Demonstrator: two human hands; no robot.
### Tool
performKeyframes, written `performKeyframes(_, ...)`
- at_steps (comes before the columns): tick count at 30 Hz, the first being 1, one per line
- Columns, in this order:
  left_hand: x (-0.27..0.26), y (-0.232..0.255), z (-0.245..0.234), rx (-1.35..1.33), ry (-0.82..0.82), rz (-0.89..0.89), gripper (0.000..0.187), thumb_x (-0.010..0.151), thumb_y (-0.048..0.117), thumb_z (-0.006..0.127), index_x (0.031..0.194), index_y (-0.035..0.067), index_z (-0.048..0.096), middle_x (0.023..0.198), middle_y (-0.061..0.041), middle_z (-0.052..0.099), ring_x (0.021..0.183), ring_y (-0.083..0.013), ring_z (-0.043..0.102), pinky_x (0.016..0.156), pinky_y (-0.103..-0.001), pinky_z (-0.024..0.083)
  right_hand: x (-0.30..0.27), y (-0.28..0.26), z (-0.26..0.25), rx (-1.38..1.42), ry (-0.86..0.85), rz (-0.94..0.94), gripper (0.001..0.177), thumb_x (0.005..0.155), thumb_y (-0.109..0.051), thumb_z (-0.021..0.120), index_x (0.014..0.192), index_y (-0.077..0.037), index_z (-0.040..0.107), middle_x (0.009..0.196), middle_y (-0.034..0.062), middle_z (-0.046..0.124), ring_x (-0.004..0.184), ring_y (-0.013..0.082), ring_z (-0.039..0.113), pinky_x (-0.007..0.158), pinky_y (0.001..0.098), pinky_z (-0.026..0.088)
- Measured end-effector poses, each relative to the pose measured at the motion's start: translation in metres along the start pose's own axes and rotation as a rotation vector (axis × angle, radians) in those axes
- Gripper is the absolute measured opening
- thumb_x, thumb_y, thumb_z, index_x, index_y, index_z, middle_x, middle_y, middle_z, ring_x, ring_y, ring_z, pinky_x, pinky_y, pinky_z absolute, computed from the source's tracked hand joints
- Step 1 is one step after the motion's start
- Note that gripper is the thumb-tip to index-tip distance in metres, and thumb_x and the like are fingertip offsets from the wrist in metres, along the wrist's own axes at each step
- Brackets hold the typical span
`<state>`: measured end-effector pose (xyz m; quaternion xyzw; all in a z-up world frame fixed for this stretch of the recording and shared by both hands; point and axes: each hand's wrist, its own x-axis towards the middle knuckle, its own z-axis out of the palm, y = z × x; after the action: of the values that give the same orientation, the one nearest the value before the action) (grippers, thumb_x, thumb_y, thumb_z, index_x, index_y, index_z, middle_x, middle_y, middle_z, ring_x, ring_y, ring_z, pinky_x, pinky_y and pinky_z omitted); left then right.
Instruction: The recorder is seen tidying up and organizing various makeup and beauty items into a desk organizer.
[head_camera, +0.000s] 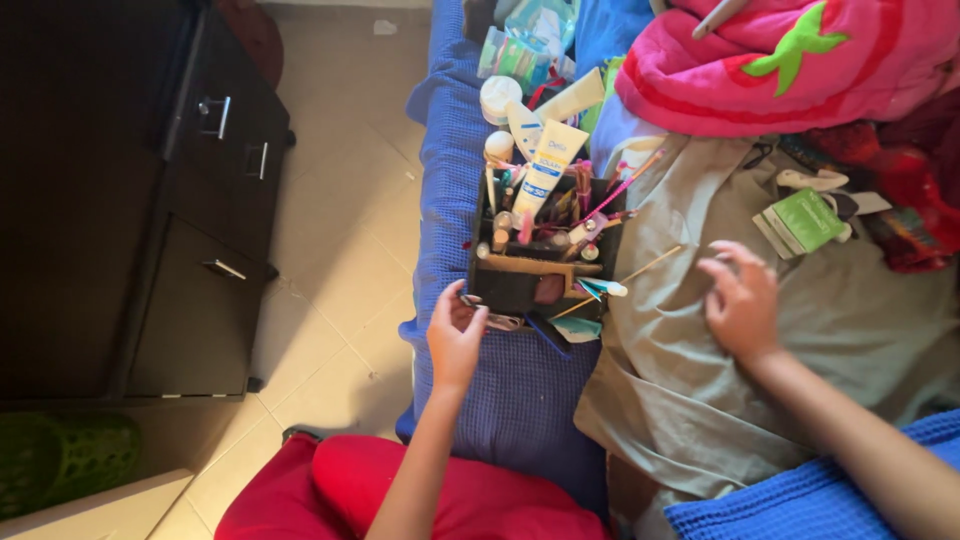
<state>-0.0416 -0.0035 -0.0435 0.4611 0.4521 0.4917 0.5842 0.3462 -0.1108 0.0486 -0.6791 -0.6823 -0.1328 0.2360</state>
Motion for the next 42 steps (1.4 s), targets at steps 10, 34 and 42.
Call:
performKeyframes(10,0.022,-0.016,-0.013,-0.267,0.047,-0.267,0.03,0.089,0.003,0.066,0.118,0.003,0.061,0.102,-0.004,0.068,0.08,-0.0123,0.068,0.073,-0.027,0.058,0.001,0.003,0.019,0.088,0.027,0.074,0.031,0.083,0.002,0.056,0.113,-0.003,0.064,0.129,0.0184,0.059,0.12,0.0398,0.056,0.107,0.0488,0.045)
performKeyframes(34,0.099,0.039,0.003,1.204,-0.51,-0.492,0.05,0.086,0.043,0.049,0.1,0.008,0.081,0.095,-0.016,0.082,0.103,-0.0324,0.075,0.094,-0.045,0.057,0.002,-0.003,0.015,0.097,0.023,0.148,0.032,0.079,-0.001,0.054,0.111,-0.003,0.061,0.125,0.0188,0.059,0.117,0.0416,0.056,0.104,0.0487,0.045)
performKeyframes(42,0.094,0.027,-0.007,1.174,-0.548,-0.322,0.086,0.087,0.04,0.053,0.16,0.01,0.02,0.104,-0.028,0.071,0.099,-0.0487,0.069,0.091,-0.056,0.053,-0.005,0.007,0.025,0.074,0.011,0.209,0.034,0.076,-0.004,0.054,0.109,-0.003,0.059,0.123,0.0206,0.058,0.115,0.0418,0.055,0.105,0.0484,0.044)
